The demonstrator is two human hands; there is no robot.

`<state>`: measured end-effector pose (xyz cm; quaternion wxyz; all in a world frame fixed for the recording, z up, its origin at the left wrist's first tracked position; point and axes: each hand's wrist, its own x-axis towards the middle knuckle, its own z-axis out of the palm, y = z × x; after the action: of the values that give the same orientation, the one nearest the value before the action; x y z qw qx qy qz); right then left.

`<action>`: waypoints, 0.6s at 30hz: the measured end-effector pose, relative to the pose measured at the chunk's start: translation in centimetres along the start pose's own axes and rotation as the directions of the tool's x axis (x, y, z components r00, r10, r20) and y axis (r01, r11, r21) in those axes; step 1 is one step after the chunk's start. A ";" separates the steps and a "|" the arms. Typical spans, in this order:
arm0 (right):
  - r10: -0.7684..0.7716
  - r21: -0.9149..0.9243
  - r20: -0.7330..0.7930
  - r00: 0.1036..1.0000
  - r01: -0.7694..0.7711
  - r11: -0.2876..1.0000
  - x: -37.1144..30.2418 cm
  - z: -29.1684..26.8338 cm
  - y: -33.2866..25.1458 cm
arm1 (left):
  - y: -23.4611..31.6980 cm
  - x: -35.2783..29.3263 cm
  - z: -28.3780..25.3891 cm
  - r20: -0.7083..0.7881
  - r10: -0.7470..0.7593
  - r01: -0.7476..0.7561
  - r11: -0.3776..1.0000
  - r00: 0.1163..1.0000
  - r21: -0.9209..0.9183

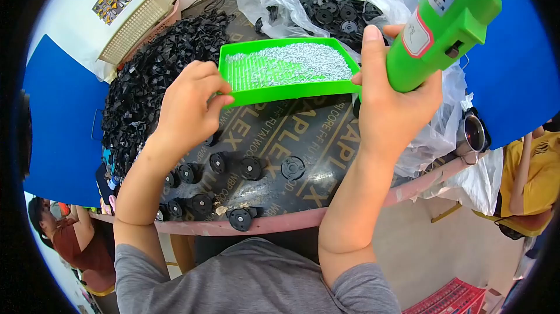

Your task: The person fastens screws into small circular plastic components using an electric screwdriver at a workbench.

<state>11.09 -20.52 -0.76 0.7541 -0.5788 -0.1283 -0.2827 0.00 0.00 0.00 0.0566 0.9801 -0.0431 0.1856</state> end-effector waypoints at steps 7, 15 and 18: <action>0.004 -0.012 0.004 1.000 -0.004 1.000 -0.1 0.6 -0.2 | 0.9 -1.0 -0.7 -0.084 -0.012 0.013 1.000 0.996 0.011; 0.017 -0.050 0.033 0.999 -0.015 0.999 -0.4 0.5 -0.1 | 1.8 -1.2 0.1 -0.045 0.101 -0.100 0.995 0.994 0.007; 0.021 -0.030 0.017 1.000 -0.020 0.999 -0.4 0.6 -0.8 | 0.0 -0.7 1.2 -0.079 0.032 -0.027 0.998 0.996 0.063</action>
<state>10.35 -19.99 -0.17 0.7473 -0.5934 -0.1245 -0.2718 -0.28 -0.10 -1.34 0.0252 0.9724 -0.0494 0.2268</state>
